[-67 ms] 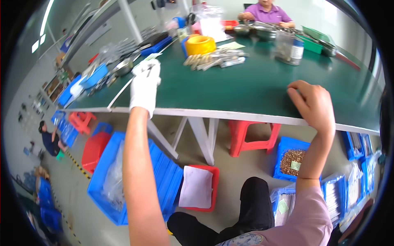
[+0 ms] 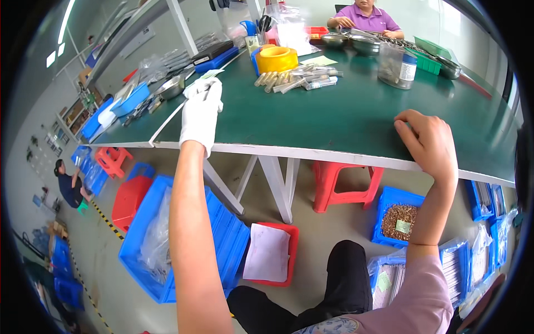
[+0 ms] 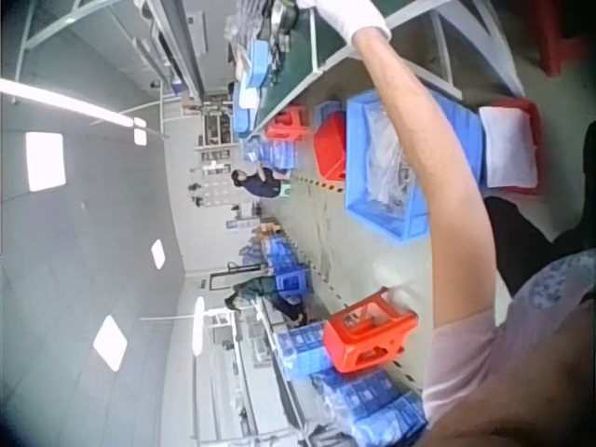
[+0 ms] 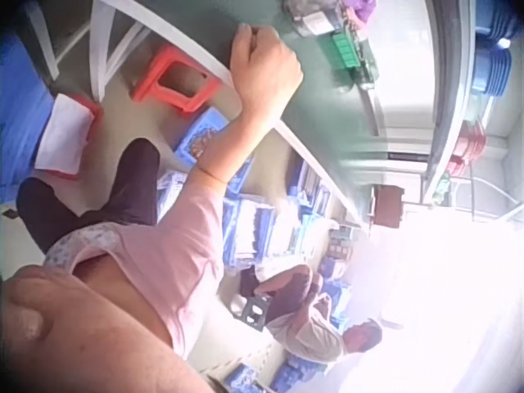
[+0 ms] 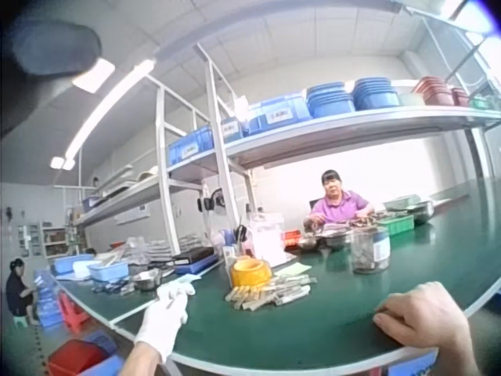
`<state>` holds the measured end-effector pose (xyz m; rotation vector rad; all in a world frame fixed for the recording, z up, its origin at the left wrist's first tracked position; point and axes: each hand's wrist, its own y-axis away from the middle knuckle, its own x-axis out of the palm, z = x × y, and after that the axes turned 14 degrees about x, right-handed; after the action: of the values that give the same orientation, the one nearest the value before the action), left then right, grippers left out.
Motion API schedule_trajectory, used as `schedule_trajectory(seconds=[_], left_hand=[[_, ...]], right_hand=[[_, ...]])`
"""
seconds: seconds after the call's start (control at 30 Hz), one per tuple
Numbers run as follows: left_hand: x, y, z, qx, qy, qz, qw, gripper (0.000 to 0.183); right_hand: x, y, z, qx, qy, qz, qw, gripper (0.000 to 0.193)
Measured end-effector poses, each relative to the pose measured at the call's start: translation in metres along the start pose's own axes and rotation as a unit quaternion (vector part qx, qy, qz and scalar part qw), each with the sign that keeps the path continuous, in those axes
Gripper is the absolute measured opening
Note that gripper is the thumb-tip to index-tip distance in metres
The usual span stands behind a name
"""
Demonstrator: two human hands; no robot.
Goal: The person sorts small cylindrical metal components from a metal bowl onto a green workbench. They handle the items one by one, placing them in a pile, and occasionally transfer them into a clear plastic container. The person also moves a roll of yellow tape and a pair of gloves on the table.
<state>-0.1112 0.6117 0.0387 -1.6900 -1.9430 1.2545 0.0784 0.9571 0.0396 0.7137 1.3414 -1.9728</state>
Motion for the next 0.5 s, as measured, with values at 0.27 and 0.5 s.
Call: schedule_trajectory(seconds=[0.27,0.5], left_hand=[[-0.010,-0.011,0.055,-0.015,0.239,0.033,0.970,0.021],[-0.006,0.003,0.045,-0.021,0.086,0.070,0.994,0.014]], right_hand=[[0.001,-0.021,-0.008,-0.130,0.070,0.101,0.984,0.021],[-0.023,-0.035,-0.068,-0.054,0.082,0.080,0.992,0.019]])
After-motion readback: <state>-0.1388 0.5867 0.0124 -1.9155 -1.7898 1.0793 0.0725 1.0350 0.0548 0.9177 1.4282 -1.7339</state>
